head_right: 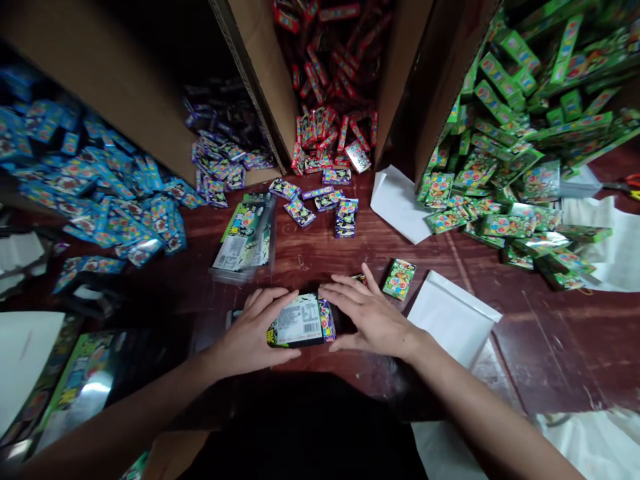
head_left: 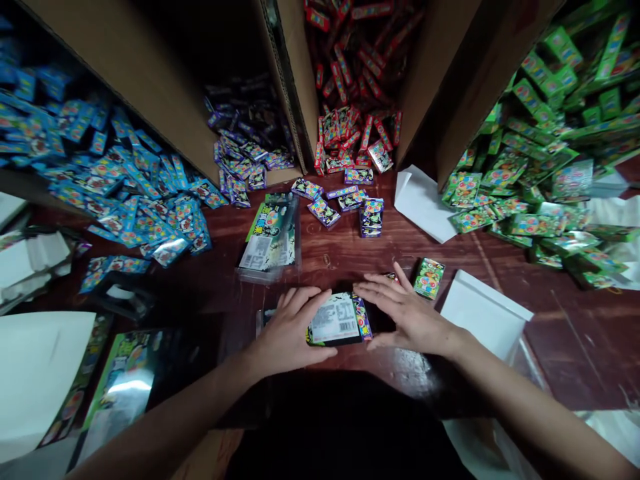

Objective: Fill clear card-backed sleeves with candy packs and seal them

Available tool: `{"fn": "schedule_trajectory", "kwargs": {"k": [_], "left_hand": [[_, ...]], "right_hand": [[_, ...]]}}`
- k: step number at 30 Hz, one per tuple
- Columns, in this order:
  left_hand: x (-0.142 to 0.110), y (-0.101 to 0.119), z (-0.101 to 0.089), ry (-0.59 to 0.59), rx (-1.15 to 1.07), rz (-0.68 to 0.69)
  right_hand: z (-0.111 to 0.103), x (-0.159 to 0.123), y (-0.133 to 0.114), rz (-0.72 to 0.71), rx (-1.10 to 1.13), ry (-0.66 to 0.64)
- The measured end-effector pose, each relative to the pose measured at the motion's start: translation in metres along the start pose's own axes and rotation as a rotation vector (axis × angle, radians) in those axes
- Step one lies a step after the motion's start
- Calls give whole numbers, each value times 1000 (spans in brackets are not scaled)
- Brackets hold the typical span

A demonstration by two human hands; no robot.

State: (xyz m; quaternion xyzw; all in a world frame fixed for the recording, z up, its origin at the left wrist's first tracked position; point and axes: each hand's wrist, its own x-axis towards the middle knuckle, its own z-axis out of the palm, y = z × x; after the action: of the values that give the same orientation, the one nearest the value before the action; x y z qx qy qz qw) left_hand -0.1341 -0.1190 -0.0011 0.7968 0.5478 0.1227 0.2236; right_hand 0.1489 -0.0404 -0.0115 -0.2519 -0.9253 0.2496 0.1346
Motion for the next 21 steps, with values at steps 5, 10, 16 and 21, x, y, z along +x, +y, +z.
{"fn": "schedule_trajectory", "kwargs": {"k": [5,10,16,21], "left_hand": [[-1,10,4,64,13,-61],[5,4,5,10,85,-38],[11,-2,-2,-42,77,-10],[14,8,-4,-28,-2,9]], "right_hand": [[-5,-15,-8,82,-104,0],[-29,-24,20,191,-139,-68],[-50,-17,35,119,-3,-140],[-45,-9,14,84,63,-108]]}}
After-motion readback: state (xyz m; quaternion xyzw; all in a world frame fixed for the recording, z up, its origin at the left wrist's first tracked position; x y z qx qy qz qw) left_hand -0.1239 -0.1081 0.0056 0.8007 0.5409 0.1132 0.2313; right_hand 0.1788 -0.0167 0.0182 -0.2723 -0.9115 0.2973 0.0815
